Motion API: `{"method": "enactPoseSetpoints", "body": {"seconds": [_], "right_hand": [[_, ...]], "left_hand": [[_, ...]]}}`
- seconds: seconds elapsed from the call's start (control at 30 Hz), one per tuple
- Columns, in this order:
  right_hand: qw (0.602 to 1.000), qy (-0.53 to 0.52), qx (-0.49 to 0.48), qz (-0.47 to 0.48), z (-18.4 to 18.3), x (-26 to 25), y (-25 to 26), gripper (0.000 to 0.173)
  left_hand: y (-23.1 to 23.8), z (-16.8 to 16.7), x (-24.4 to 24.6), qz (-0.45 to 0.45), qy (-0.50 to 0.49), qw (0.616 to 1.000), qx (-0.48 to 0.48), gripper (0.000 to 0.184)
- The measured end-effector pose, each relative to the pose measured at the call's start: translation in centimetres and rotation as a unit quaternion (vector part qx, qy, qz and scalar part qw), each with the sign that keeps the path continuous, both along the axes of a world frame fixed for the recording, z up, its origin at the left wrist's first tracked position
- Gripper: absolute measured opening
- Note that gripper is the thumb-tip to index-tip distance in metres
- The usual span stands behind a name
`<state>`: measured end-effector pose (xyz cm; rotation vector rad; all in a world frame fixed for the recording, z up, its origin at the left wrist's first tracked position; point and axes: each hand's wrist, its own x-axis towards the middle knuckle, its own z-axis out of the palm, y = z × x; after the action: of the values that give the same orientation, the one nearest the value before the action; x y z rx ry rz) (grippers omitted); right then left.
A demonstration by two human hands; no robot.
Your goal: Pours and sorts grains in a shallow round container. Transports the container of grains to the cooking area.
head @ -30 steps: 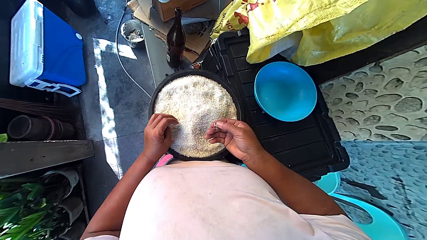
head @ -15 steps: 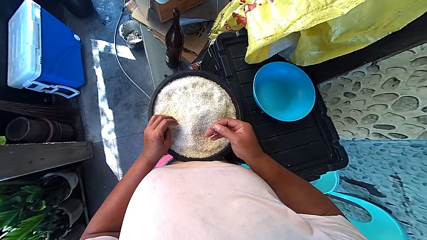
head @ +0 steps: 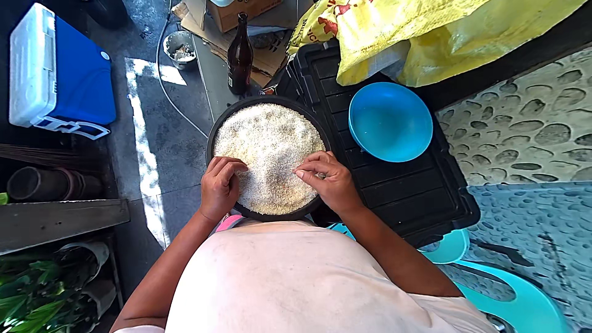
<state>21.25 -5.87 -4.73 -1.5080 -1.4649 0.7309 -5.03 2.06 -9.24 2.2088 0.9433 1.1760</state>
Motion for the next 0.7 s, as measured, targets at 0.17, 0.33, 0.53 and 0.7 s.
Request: {"method": "enactPoseSetpoints", "body": {"seconds": [0.17,0.33,0.53,0.7], "right_hand": [[0.91,0.388,-0.138,-0.038,0.9,-0.2,-0.4,0.02],[0.864,0.466,-0.181,-0.055,1.4,-0.9,-1.1,0.023],[0.859,0.48,-0.171,-0.05,1.5,-1.4,-1.5,0.02],[0.882,0.453,-0.123,-0.035,1.1,-1.6,-1.7,0.019]], "left_hand": [[0.0,0.0,-0.1,-0.004,0.007,1.0,0.0,0.027],[0.1,-0.1,-0.1,-0.009,0.01,1.0,0.005,0.028],[0.1,-0.1,-0.2,-0.015,0.01,1.0,0.005,0.027],[0.2,-0.2,-0.2,-0.019,0.012,1.0,0.006,0.028]]}}
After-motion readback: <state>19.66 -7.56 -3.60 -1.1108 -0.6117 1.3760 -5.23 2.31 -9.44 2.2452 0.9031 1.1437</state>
